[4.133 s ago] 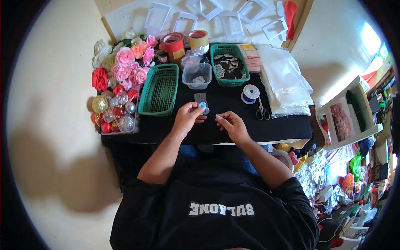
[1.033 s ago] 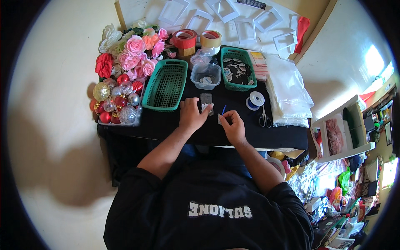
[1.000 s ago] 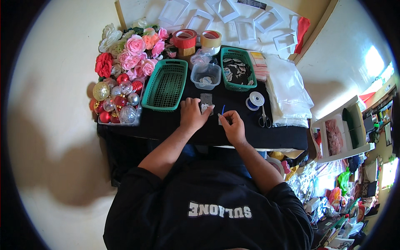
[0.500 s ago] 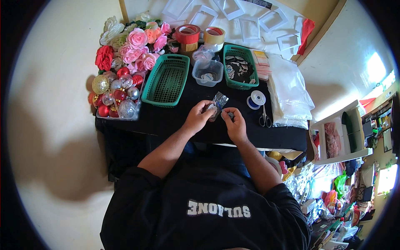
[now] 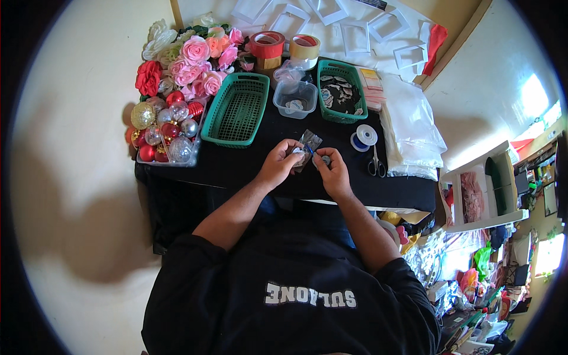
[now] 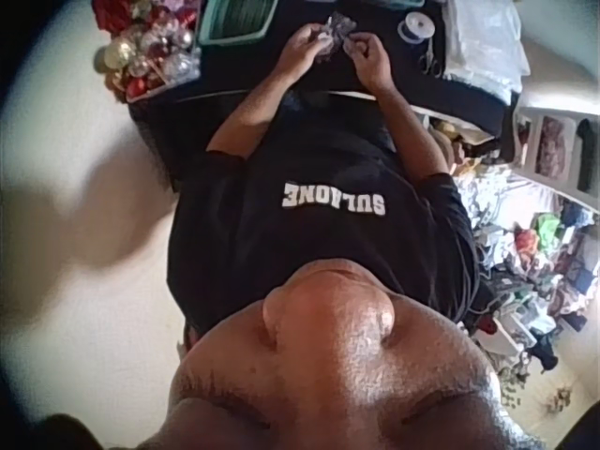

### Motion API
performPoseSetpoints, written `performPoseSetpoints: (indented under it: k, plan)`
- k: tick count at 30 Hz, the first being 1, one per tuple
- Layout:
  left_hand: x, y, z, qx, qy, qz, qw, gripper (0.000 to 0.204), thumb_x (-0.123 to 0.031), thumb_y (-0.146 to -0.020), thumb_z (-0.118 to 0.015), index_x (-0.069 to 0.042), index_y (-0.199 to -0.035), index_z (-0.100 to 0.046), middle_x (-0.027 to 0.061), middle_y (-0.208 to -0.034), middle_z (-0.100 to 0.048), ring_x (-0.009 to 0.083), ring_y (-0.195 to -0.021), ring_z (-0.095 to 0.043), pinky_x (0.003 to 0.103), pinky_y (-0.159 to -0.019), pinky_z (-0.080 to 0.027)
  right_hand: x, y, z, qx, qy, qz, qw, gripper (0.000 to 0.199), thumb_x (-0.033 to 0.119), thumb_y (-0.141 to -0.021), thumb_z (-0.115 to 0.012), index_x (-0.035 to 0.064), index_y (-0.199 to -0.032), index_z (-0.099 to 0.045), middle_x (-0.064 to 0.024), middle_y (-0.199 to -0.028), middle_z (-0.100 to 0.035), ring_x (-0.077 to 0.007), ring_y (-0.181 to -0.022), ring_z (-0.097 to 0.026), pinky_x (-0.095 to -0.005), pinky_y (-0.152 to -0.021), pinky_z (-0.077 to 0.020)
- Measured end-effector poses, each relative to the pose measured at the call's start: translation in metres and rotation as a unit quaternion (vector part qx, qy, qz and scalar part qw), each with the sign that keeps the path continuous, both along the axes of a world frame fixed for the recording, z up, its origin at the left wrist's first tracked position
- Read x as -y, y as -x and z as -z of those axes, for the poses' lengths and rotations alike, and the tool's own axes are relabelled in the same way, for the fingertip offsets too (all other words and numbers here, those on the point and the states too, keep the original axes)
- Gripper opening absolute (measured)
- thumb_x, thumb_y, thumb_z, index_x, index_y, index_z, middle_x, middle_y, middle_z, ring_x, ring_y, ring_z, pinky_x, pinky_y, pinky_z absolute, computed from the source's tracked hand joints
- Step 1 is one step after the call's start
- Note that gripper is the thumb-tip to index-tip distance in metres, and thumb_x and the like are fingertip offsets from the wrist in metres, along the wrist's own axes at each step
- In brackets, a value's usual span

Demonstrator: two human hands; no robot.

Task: The recorder assembles small keychains or ornaments, attaches blue ribbons, and places them into small plastic bags.

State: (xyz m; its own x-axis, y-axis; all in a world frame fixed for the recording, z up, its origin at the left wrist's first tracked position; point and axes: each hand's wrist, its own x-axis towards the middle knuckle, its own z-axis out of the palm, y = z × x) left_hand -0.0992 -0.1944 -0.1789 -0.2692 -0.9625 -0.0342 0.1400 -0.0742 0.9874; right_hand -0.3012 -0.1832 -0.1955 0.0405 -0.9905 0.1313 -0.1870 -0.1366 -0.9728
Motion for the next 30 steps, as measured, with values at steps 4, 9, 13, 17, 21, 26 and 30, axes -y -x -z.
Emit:
performPoseSetpoints:
  k: [4, 9, 13, 17, 21, 26, 30]
  plan:
    - [0.0, 0.002, 0.0, 0.0, 0.016, 0.012, 1.0, 0.028, -0.019, -0.102, -0.062, -0.007, -0.127, -0.057, 0.0003, -0.105, -0.068, 0.0057, -0.089, -0.064, 0.023, -0.071, -0.051, 0.002, 0.0, 0.004, -0.006, 0.024, -0.003, 1.0, 0.024, 0.02, -0.101, -0.071, 0.0032, -0.115, -0.062, -0.0037, -0.098, -0.063, -0.0106, -0.091, -0.056, -0.027, -0.083, -0.0475]
    - [-0.002, 0.006, 0.003, -0.009, 0.057, 0.014, 0.998, 0.031, -0.022, -0.102, -0.064, -0.006, -0.128, -0.056, 0.0008, -0.107, -0.067, 0.0053, -0.089, -0.063, 0.023, -0.071, -0.052, 0.001, 0.0, 0.005, 0.049, 0.017, -0.019, 0.998, 0.028, 0.019, -0.1, -0.072, 0.0029, -0.116, -0.057, -0.0027, -0.097, -0.061, -0.0111, -0.089, -0.055, -0.027, -0.081, -0.0466]
    - [0.0, 0.006, 0.004, -0.003, 0.047, 0.019, 0.999, 0.032, -0.021, -0.102, -0.067, -0.004, -0.127, -0.057, 0.0012, -0.107, -0.066, 0.0053, -0.091, -0.064, 0.023, -0.075, -0.053, 0.0, 0.001, 0.003, 0.033, 0.008, -0.018, 0.999, 0.025, 0.019, -0.1, -0.073, 0.0036, -0.114, -0.059, -0.0021, -0.096, -0.062, -0.0107, -0.088, -0.055, -0.0268, -0.079, -0.0465]
    - [0.003, 0.007, 0.007, 0.021, 0.061, 0.015, 0.998, 0.028, -0.017, -0.102, -0.069, -0.003, -0.123, -0.059, 0.0019, -0.106, -0.067, 0.0057, -0.093, -0.064, 0.023, -0.079, -0.054, 0.0, 0.002, 0.003, -0.008, 0.007, -0.013, 1.0, 0.022, 0.02, -0.1, -0.073, 0.004, -0.11, -0.062, -0.0015, -0.092, -0.063, -0.0104, -0.086, -0.057, -0.027, -0.077, -0.0472]
    - [0.004, 0.008, 0.009, 0.003, 0.051, 0.022, 0.998, 0.024, -0.016, -0.102, -0.069, -0.003, -0.12, -0.06, 0.0027, -0.104, -0.067, 0.0059, -0.093, -0.064, 0.023, -0.08, -0.054, 0.0, 0.0, 0.003, 0.021, 0.01, -0.006, 1.0, 0.019, 0.019, -0.101, -0.071, 0.0036, -0.11, -0.064, -0.0013, -0.092, -0.064, -0.0098, -0.084, -0.057, -0.0266, -0.076, -0.0479]
    - [0.002, 0.008, 0.008, 0.033, 0.072, 0.009, 0.997, 0.022, -0.014, -0.101, -0.068, -0.003, -0.118, -0.06, 0.0022, -0.102, -0.068, 0.0055, -0.091, -0.064, 0.023, -0.079, -0.054, -0.001, -0.001, 0.002, 0.056, 0.014, -0.006, 0.998, 0.019, 0.018, -0.103, -0.068, 0.0034, -0.114, -0.063, -0.0007, -0.092, -0.063, -0.0078, -0.083, -0.056, -0.025, -0.075, -0.0477]
    - [0.001, 0.008, 0.006, 0.027, 0.066, 0.014, 0.997, 0.021, -0.012, -0.101, -0.067, -0.003, -0.118, -0.06, 0.0021, -0.1, -0.069, 0.0056, -0.09, -0.065, 0.023, -0.079, -0.053, -0.002, -0.002, -0.002, 0.091, -0.005, -0.001, 0.996, 0.021, 0.018, -0.104, -0.067, 0.0037, -0.118, -0.06, 0.0001, -0.092, -0.062, -0.0071, -0.081, -0.055, -0.0242, -0.073, -0.0472]
